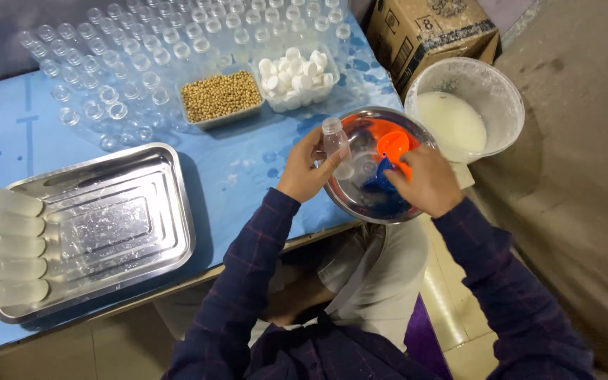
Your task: The person scoops a white liquid from a bucket using an orange ladle and pours it into small plastic bottles through a blue funnel. After filling each bottle, they place a white cap on it and set the bottle on a metal tray. The process is repeated for multiple bottles.
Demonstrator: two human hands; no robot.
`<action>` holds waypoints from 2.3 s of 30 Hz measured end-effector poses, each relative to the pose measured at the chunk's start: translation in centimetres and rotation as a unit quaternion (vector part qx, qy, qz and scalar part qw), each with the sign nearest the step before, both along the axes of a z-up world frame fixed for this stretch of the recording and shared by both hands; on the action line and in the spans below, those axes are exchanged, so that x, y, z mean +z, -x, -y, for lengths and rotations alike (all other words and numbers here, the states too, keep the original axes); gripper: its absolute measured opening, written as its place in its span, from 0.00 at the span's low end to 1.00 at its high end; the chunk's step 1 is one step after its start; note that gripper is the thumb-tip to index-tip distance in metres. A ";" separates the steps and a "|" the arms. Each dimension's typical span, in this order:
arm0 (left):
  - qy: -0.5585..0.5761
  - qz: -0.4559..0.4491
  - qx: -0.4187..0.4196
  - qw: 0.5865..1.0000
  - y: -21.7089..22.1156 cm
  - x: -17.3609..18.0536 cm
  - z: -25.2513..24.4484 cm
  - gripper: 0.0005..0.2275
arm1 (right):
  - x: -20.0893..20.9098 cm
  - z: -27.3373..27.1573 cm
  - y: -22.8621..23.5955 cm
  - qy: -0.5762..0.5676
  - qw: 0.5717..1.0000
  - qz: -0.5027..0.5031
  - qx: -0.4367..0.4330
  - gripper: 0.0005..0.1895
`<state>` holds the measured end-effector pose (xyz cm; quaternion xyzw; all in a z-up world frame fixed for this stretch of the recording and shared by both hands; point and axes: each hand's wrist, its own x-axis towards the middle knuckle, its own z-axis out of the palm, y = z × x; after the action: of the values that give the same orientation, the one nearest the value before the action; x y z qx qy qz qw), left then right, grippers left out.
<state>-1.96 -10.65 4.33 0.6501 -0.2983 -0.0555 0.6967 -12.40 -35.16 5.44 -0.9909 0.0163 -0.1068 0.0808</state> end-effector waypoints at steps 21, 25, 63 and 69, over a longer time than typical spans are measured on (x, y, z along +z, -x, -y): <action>-0.247 0.232 -0.008 0.941 2.4 0.6 4.4 0.22 | 9.7 -1.4 3.0 -0.088 0.969 0.155 0.172 0.07; -0.240 0.208 -0.023 0.948 2.2 -0.6 5.4 0.23 | 10.3 -1.0 4.0 -0.080 0.968 0.150 0.186 0.15; -0.284 0.225 -0.018 0.932 0.2 -3.6 9.4 0.21 | -7.6 24.4 -5.0 -0.024 0.955 0.076 -0.287 0.13; -0.268 0.225 -0.020 0.936 0.2 -2.2 9.1 0.21 | -12.7 28.4 -10.4 -0.025 0.962 0.009 -0.272 0.16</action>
<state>-2.16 -19.75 2.09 0.8021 -0.4346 0.0007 0.4096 -1.97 -63.52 -7.30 -0.9456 0.2874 -0.1332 0.0739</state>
